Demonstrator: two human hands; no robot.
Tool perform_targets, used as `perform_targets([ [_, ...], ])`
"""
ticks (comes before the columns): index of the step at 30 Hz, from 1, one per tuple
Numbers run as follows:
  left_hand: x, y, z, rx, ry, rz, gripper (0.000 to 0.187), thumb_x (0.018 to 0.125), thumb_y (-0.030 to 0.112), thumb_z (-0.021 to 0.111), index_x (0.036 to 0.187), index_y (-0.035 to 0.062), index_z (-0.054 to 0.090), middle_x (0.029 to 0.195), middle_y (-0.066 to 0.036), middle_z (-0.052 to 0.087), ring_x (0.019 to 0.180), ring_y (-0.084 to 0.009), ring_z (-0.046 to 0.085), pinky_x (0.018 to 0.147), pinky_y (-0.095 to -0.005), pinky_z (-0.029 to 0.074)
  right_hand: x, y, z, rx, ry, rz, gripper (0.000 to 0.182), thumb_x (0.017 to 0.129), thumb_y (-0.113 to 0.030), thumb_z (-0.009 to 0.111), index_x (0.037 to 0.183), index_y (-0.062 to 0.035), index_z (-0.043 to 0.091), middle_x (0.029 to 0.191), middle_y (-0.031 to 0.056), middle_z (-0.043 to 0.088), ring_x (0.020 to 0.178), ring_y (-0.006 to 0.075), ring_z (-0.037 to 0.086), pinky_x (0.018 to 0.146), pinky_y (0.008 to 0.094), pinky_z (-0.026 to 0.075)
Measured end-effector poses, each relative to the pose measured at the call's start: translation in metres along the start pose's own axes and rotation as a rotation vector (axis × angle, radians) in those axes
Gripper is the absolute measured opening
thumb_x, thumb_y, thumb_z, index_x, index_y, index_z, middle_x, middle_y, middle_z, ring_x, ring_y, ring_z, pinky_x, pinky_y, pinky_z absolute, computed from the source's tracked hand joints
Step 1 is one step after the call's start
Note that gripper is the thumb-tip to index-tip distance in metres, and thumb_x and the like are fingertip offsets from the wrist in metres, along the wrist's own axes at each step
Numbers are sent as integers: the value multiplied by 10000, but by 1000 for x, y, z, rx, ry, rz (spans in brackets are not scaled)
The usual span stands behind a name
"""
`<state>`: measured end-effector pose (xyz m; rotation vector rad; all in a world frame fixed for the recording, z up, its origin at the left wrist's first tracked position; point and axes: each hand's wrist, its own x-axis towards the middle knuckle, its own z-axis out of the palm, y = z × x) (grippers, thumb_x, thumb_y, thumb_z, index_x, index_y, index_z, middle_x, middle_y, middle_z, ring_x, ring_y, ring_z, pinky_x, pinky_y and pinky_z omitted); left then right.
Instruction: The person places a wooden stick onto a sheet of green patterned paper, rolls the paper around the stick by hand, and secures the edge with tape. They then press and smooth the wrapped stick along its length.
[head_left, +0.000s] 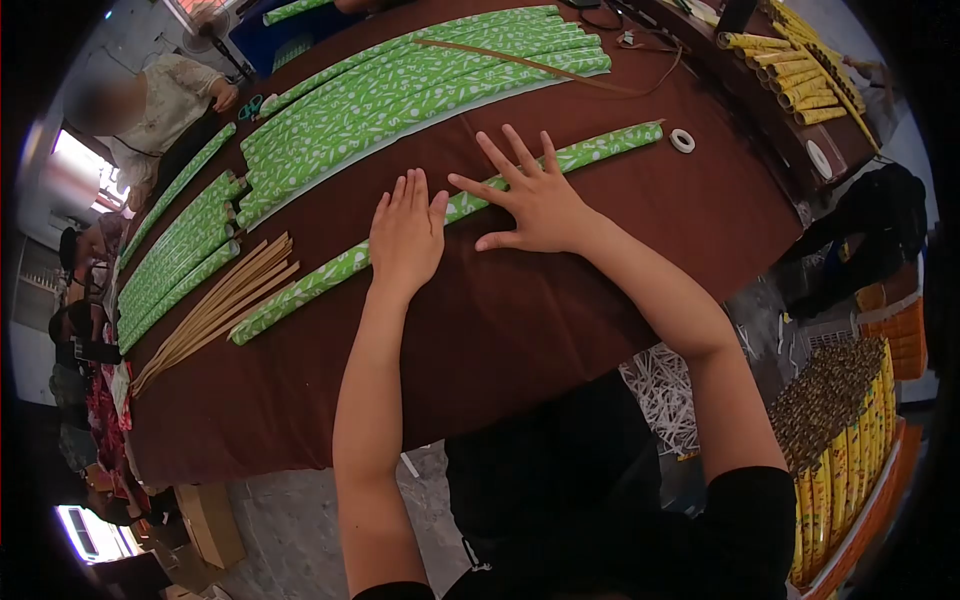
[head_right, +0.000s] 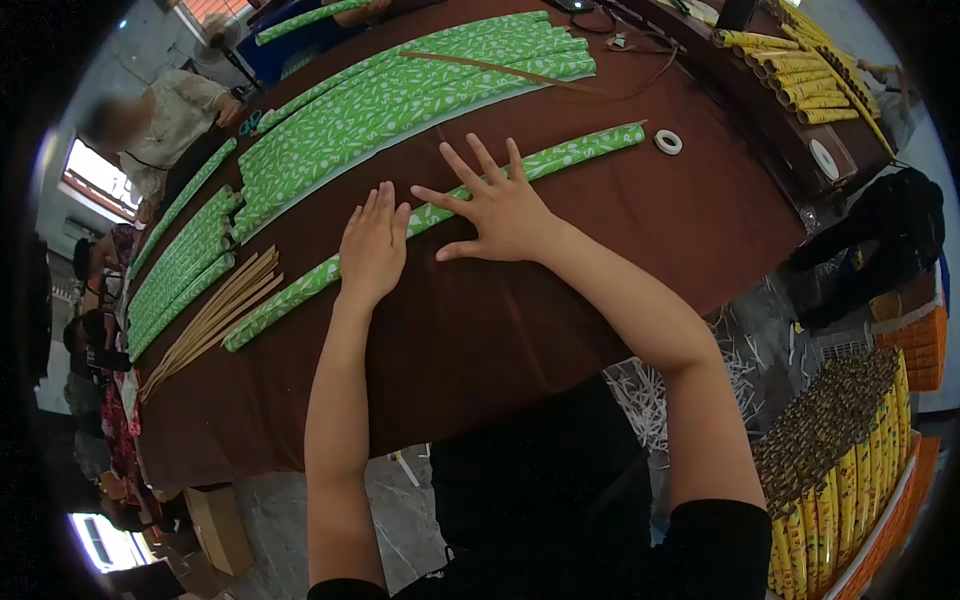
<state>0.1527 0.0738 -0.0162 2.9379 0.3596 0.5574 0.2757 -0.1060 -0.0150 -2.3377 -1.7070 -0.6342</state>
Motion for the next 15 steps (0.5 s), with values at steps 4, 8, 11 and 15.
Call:
perform_targets([
  [4,-1,-1,3,108,33,40,576,1025,404,308,1398,-23,407,1424,-169,457,1350,-279,400,1130,-420,275,-2,0,-1,38,4,11,798,781,-766,477,1474,-414,297,1594,111,95,1463,381,34,1095,673,47],
  [8,-2,0,2,129,28,54,575,1020,408,330,1393,-22,411,1421,-165,462,1346,-276,407,1128,-429,278,5,0,-17,99,54,48,721,830,-587,596,1466,-367,336,1562,84,240,1441,356,191,1112,643,116],
  [11,-3,0,2,125,19,53,572,1019,410,331,1386,-19,424,1422,-156,464,1343,-274,412,1125,-432,283,4,30,-16,205,-59,9,640,854,-394,655,1436,-320,399,1469,66,421,1379,323,346,1102,626,199],
  [15,-3,2,-2,86,-54,27,569,1023,407,305,1385,-12,433,1428,-141,463,1358,-273,392,1134,-441,262,4,54,-17,532,-72,-17,352,834,-163,664,1184,-198,665,1166,47,666,1115,244,609,936,406,484],
])
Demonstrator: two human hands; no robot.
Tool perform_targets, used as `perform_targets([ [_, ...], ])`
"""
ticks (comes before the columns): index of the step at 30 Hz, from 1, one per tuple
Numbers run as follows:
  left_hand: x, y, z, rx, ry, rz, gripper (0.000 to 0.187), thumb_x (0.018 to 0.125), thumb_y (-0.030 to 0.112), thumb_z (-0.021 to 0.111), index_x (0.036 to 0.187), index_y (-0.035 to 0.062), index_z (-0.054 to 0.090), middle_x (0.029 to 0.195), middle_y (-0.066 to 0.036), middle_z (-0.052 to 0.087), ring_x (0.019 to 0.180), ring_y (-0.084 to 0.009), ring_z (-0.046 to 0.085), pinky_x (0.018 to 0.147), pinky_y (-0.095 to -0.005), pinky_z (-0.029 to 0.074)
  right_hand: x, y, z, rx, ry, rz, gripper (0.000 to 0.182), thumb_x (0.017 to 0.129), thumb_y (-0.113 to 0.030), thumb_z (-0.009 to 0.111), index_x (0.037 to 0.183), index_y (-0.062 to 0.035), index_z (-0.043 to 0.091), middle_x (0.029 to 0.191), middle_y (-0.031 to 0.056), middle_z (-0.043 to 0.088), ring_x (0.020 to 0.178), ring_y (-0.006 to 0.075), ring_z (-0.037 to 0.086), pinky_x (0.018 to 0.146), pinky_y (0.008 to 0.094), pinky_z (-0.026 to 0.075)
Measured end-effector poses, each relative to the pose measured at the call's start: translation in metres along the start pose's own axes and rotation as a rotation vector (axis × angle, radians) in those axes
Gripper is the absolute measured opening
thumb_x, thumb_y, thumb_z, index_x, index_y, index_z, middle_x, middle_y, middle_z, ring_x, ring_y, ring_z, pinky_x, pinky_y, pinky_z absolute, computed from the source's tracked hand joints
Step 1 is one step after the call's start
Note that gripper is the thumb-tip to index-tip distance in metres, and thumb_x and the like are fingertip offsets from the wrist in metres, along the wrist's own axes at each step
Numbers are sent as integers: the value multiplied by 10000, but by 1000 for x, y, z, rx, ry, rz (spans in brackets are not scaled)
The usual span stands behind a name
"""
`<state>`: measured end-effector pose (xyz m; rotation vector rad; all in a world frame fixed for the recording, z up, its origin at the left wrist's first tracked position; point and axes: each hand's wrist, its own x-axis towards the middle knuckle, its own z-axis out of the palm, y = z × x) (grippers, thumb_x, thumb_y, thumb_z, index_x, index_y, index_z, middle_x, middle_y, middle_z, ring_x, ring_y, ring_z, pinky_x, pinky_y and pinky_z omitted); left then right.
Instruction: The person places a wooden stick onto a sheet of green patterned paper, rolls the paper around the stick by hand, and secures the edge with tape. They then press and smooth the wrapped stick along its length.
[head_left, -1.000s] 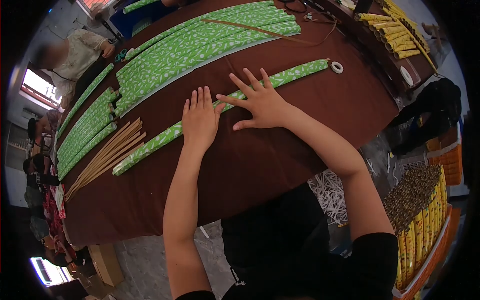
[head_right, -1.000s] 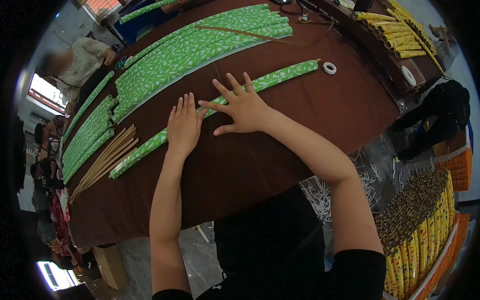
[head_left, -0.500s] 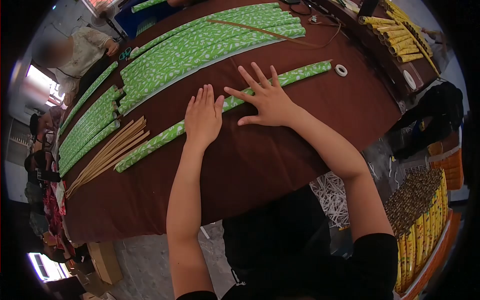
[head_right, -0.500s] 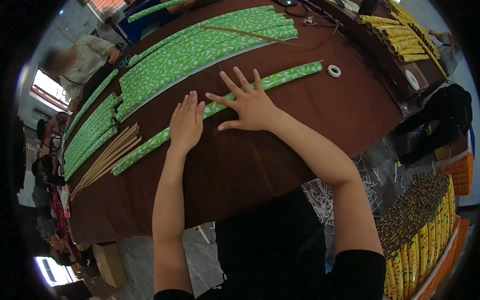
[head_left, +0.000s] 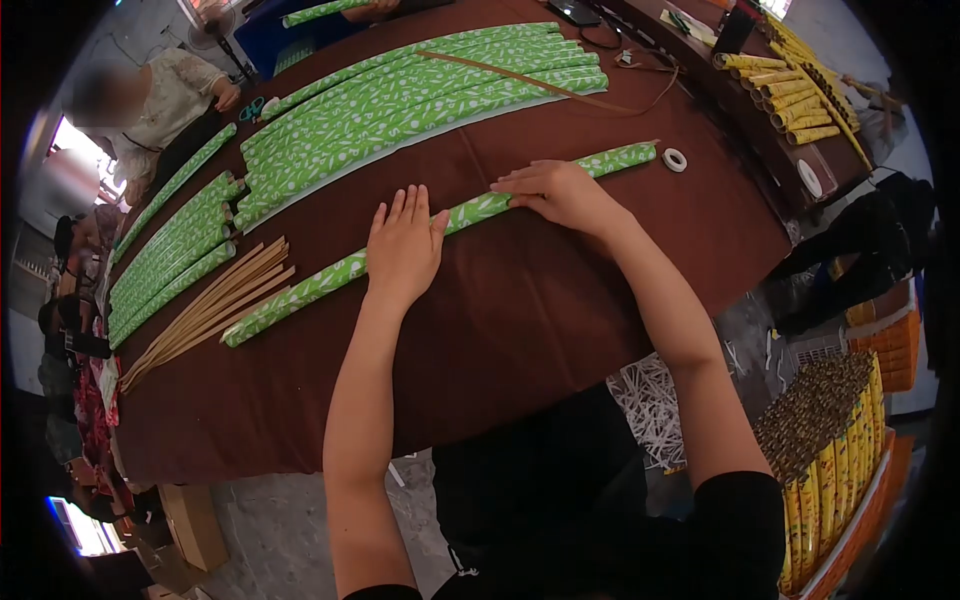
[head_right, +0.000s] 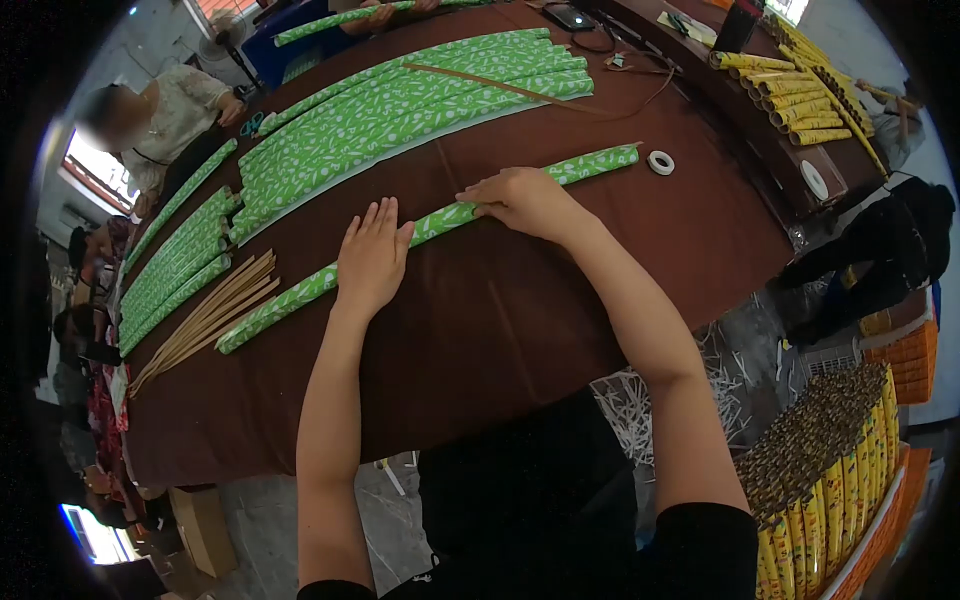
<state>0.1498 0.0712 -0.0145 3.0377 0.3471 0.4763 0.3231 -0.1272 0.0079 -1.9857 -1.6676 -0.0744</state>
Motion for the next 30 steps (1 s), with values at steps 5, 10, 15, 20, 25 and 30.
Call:
perform_targets([
  [5,9,19,-21,13,-119,-118,570,1024,396,262,1392,-5,432,1440,-133,450,1386,-267,346,1157,-456,195,-1,-2,8,-73,135,-93,261,823,-134,653,1075,-170,714,1080,41,695,985,234,661,785,369,541],
  [10,34,48,-5,-167,-83,-79,558,1023,388,261,1385,9,451,1428,-130,466,1381,-266,356,1164,-463,171,-3,-2,6,-136,130,-147,277,815,-124,633,1075,-178,710,1048,59,700,934,248,669,762,383,543],
  [15,29,46,15,-25,-6,-22,540,1035,370,243,1365,16,483,1388,-123,511,1356,-268,395,1162,-458,179,-12,-4,-29,-93,311,46,200,831,-153,659,1017,-117,722,983,88,706,883,267,677,772,364,532],
  [20,29,49,12,-44,-28,-45,552,1037,378,230,1372,14,474,1407,-109,495,1371,-265,372,1169,-447,168,-69,78,-121,-47,523,1038,240,809,-238,718,820,-1,682,729,127,688,564,206,654,565,336,518],
  [25,28,49,9,-23,-41,-38,549,1038,376,231,1376,14,467,1410,-111,491,1372,-267,370,1171,-448,161,-91,117,-117,542,382,1156,312,845,-283,717,744,4,646,604,54,604,444,110,505,402,251,378],
  [30,27,49,10,-33,-10,-23,544,1037,378,241,1372,19,474,1403,-112,498,1368,-274,375,1170,-459,159,-78,112,-110,580,314,1292,312,853,-353,715,758,-64,647,628,3,609,493,75,506,426,229,336],
])
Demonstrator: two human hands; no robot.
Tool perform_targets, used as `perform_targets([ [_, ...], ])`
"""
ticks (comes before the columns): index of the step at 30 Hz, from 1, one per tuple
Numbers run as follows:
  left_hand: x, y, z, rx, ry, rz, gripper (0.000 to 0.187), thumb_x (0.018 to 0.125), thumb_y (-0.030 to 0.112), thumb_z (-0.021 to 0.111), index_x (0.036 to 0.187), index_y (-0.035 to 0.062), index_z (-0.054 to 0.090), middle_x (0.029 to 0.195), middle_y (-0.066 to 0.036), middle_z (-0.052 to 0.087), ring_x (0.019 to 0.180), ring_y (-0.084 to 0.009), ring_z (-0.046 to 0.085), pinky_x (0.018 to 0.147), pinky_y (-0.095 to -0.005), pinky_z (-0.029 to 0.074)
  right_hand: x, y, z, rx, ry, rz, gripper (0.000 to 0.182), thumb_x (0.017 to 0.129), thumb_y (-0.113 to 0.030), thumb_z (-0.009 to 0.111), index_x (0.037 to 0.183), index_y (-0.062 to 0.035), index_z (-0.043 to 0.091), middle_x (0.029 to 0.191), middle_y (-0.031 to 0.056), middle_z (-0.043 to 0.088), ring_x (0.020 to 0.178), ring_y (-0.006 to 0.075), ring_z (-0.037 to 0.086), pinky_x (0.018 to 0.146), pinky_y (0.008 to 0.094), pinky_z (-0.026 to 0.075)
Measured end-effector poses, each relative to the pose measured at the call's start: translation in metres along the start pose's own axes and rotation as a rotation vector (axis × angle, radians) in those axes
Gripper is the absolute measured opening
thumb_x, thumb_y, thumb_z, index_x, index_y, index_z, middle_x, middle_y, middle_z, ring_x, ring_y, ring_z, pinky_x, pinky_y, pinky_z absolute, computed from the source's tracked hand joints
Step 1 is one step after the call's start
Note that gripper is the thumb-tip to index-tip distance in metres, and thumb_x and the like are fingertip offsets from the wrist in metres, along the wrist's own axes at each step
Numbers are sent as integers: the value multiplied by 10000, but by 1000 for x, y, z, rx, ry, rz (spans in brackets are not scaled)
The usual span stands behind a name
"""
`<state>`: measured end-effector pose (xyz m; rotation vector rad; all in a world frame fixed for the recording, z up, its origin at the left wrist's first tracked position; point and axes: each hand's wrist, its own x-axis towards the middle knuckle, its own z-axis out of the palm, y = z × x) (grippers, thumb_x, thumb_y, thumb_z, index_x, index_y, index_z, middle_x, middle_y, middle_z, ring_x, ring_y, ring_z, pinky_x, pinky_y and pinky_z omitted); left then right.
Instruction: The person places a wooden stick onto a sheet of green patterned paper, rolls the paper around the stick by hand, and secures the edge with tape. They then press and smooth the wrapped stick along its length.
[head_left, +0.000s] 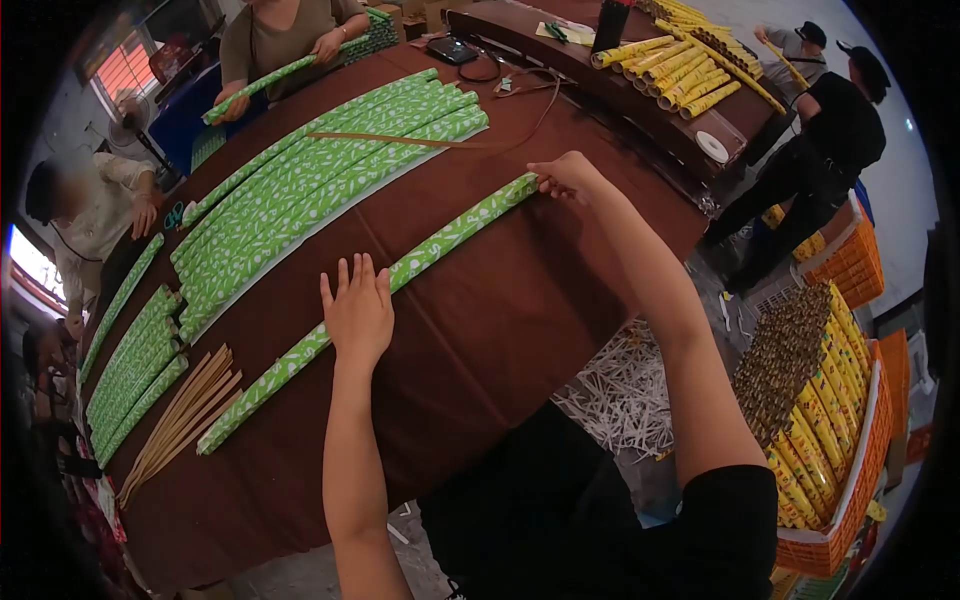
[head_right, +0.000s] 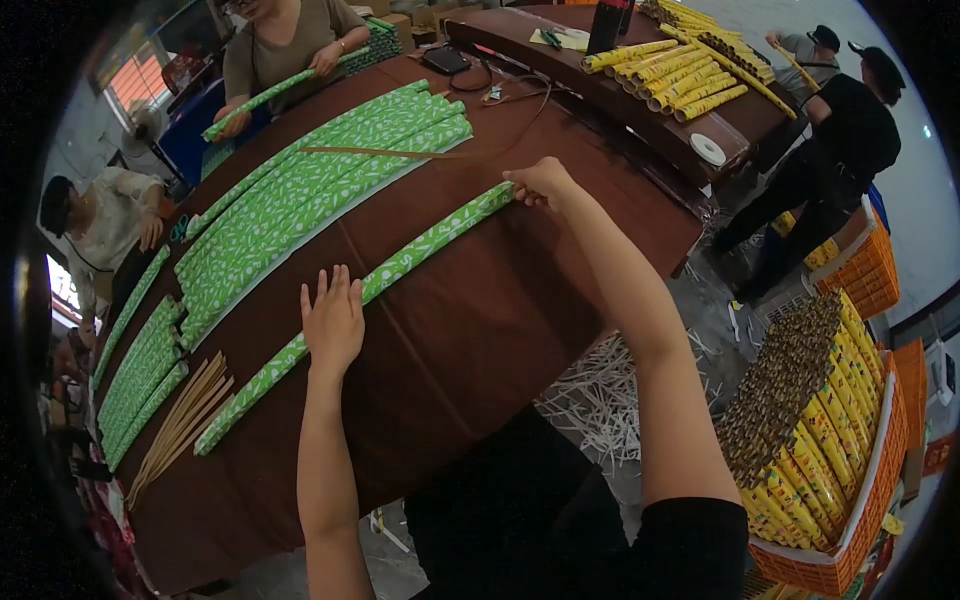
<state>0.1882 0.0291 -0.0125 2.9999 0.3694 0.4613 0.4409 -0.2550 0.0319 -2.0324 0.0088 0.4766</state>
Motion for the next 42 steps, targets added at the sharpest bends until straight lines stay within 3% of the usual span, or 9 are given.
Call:
perform_targets([
  [4,0,-1,1,4,1,4,545,1037,380,240,1376,20,469,1408,-112,492,1372,-273,369,1171,-461,155,1,2,2,122,19,98,263,844,-307,725,752,-72,653,640,-9,610,520,66,510,443,216,336],
  [7,0,-1,0,13,-3,6,553,1037,387,233,1383,21,460,1417,-111,483,1376,-275,362,1171,-467,149,2,4,5,264,-11,65,213,804,-205,745,754,-21,649,657,32,619,507,84,520,430,230,355],
  [9,0,-2,-1,10,-31,9,562,1036,397,227,1388,23,454,1425,-109,474,1382,-280,353,1170,-483,140,-4,-2,10,254,91,-16,150,809,-146,726,769,-24,649,654,23,603,524,85,527,456,228,401],
  [13,2,-4,-1,-7,-40,-20,568,1035,403,223,1388,24,455,1430,-107,470,1387,-286,345,1167,-502,132,8,3,11,358,12,-20,153,840,-173,713,778,-58,632,680,0,592,555,78,530,511,234,448],
  [18,1,-5,0,-10,-55,-7,572,1035,408,218,1398,25,442,1444,-110,451,1393,-294,333,1159,-527,137,11,14,7,429,-32,-104,127,859,-102,677,794,-7,623,734,46,609,608,102,566,580,267,529],
  [21,1,-4,0,-3,-73,-13,576,1035,412,217,1410,26,422,1460,-112,429,1397,-294,325,1157,-534,139,10,21,4,341,-55,-178,147,884,-135,674,798,-27,624,722,23,590,608,96,559,609,233,516],
  [30,0,-5,-2,23,-87,-7,577,1036,413,223,1432,24,380,1475,-118,406,1402,-296,314,1150,-548,153,8,29,11,165,82,-304,168,870,-142,678,801,12,674,714,44,630,598,99,576,539,246,507],
  [42,-2,-4,-2,27,-84,-1,571,1036,408,239,1445,24,352,1485,-118,391,1397,-295,324,1140,-549,191,8,35,14,-15,200,-310,208,835,-194,706,764,0,685,651,32,619,529,105,544,468,258,432],
])
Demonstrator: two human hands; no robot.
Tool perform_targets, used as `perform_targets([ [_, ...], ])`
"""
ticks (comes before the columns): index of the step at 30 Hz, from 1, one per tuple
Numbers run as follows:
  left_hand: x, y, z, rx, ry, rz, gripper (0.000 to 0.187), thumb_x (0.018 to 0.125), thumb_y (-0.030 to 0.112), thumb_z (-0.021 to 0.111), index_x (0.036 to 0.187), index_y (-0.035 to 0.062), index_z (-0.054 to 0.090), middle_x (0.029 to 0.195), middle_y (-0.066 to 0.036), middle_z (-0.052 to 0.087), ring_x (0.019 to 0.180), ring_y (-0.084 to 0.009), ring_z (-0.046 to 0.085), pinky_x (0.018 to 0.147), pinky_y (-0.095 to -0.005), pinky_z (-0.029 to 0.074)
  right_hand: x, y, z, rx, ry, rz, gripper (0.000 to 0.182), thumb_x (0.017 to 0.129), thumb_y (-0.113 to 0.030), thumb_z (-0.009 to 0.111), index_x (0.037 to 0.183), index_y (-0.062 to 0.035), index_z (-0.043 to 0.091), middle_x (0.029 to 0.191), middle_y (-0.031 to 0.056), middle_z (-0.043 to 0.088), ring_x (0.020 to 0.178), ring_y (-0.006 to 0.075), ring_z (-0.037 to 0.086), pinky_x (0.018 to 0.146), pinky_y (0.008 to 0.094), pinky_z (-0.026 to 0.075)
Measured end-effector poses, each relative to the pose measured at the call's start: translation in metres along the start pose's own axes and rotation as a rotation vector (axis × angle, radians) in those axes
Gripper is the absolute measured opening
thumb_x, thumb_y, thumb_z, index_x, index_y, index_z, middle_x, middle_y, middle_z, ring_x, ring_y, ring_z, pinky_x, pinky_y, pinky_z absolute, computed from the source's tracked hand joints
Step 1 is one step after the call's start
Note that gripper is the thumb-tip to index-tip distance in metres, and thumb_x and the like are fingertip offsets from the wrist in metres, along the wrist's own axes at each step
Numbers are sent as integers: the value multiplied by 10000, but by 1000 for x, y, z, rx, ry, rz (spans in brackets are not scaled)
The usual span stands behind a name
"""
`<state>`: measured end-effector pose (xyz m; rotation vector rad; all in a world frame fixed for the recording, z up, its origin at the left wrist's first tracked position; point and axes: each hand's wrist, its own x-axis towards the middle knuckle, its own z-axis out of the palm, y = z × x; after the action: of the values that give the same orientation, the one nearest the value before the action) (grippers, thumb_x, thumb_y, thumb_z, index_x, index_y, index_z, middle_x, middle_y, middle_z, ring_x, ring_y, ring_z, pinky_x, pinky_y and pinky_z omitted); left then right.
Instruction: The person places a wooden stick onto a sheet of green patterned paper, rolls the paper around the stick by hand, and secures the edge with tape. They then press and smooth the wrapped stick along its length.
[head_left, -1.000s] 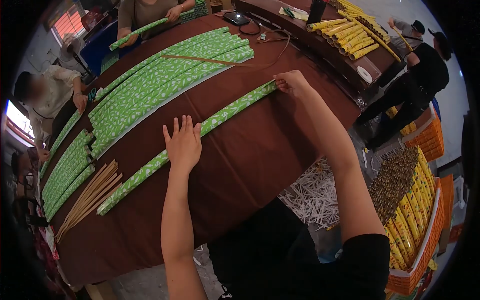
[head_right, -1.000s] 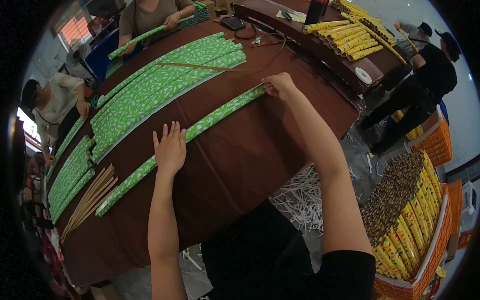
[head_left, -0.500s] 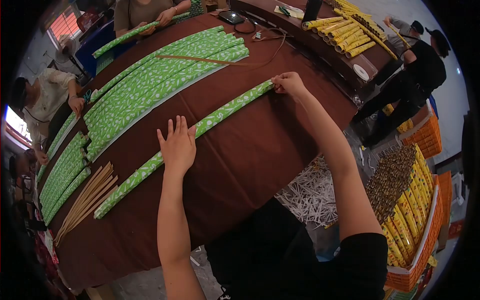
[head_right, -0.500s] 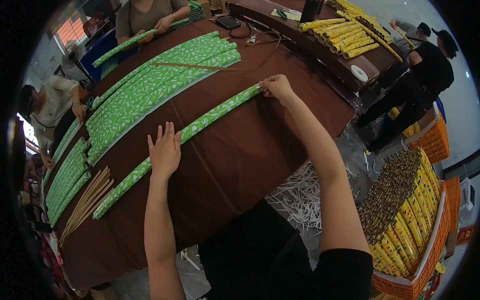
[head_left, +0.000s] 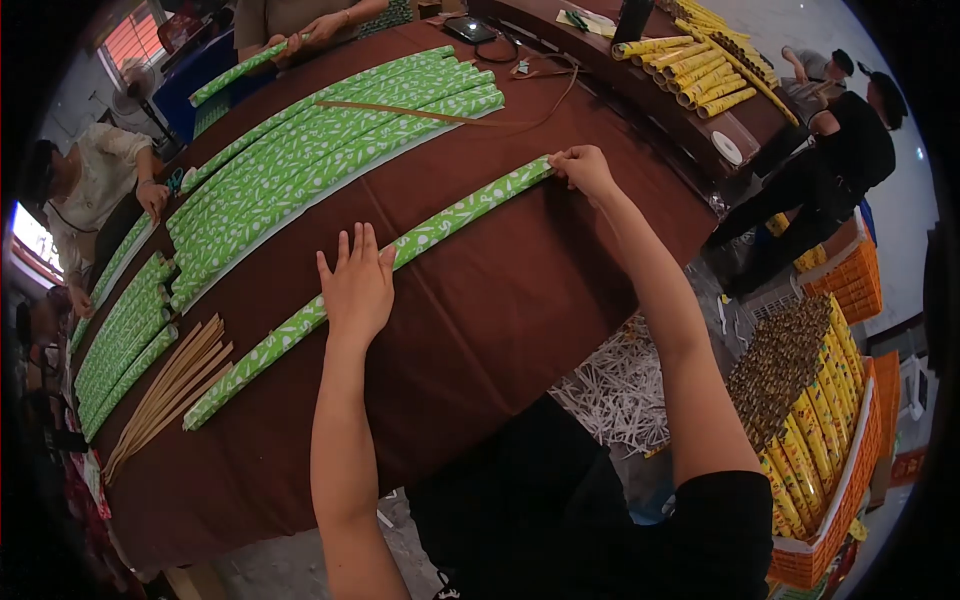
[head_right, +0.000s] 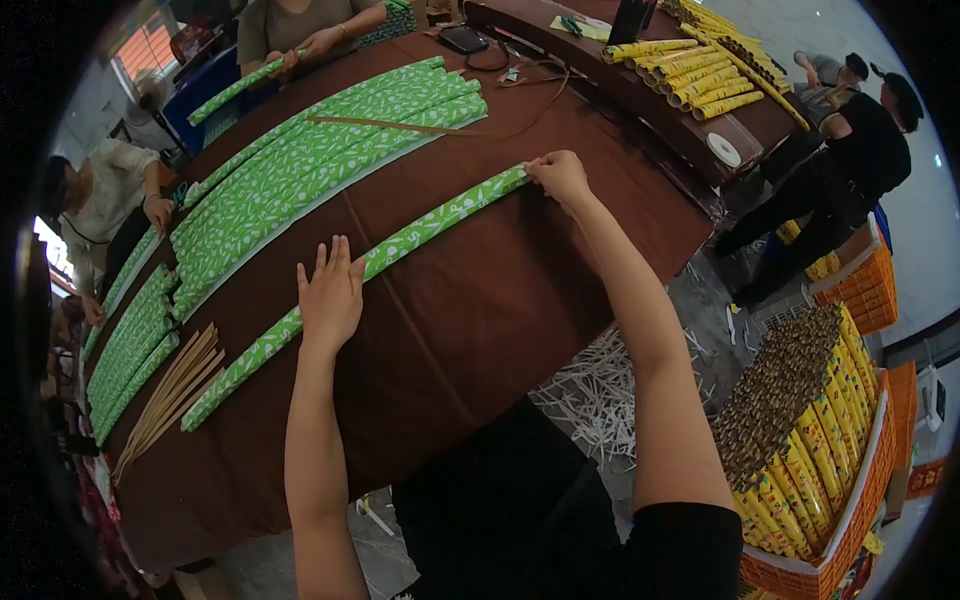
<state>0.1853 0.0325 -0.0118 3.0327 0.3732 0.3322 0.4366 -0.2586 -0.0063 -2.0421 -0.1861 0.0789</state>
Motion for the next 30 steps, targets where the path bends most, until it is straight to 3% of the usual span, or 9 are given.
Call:
perform_targets([
  [12,0,0,-6,-152,-41,-46,562,1036,379,235,1456,16,319,1482,-121,395,1396,-287,329,1144,-523,204,-4,-5,-6,-28,-55,127,298,805,-288,727,748,-8,641,651,43,592,498,112,521,443,263,400],
  [19,1,-1,-3,-82,-39,-11,563,1037,380,229,1456,15,318,1492,-117,380,1405,-275,312,1147,-515,205,-7,-10,-11,3,-83,169,331,838,-311,710,710,-22,612,646,24,568,524,104,553,437,271,413],
  [21,1,-2,-2,-72,-58,-12,562,1037,379,227,1455,17,322,1499,-109,371,1410,-271,302,1150,-512,201,-3,-5,-16,-11,-61,151,314,826,-295,724,723,-22,607,658,59,593,550,180,594,481,342,456],
  [22,1,-1,-4,-71,-57,-17,562,1037,379,227,1455,17,322,1499,-109,371,1410,-271,302,1150,-512,201,-2,-1,-21,-11,-66,148,314,826,-295,724,723,-22,607,658,59,593,550,180,594,481,342,456],
  [24,1,-1,-8,-77,-80,-13,562,1037,380,218,1454,19,328,1503,-97,368,1413,-264,297,1153,-509,196,-4,5,-28,-614,309,-188,268,803,-259,736,769,-26,607,700,102,617,615,288,613,570,415,487],
  [25,2,-1,-9,-76,-80,-18,562,1037,380,218,1454,19,328,1503,-97,368,1413,-264,297,1153,-509,196,-23,-15,-23,-679,391,-306,221,802,-237,716,854,-44,622,815,119,646,752,342,619,664,427,493],
  [27,2,0,-10,-65,-116,-29,562,1042,392,197,1467,43,313,1506,-86,363,1412,-256,295,1163,-483,181,-44,-36,-3,-574,357,-758,259,841,-265,683,1020,-83,639,1018,106,655,965,319,614,798,413,479],
  [30,2,0,-8,-84,-95,-20,566,1038,386,204,1449,21,342,1503,-85,370,1413,-254,298,1158,-502,183,-72,-67,40,-574,-82,-1127,519,849,-312,674,1322,-167,515,1367,74,500,1294,299,428,1058,466,333],
])
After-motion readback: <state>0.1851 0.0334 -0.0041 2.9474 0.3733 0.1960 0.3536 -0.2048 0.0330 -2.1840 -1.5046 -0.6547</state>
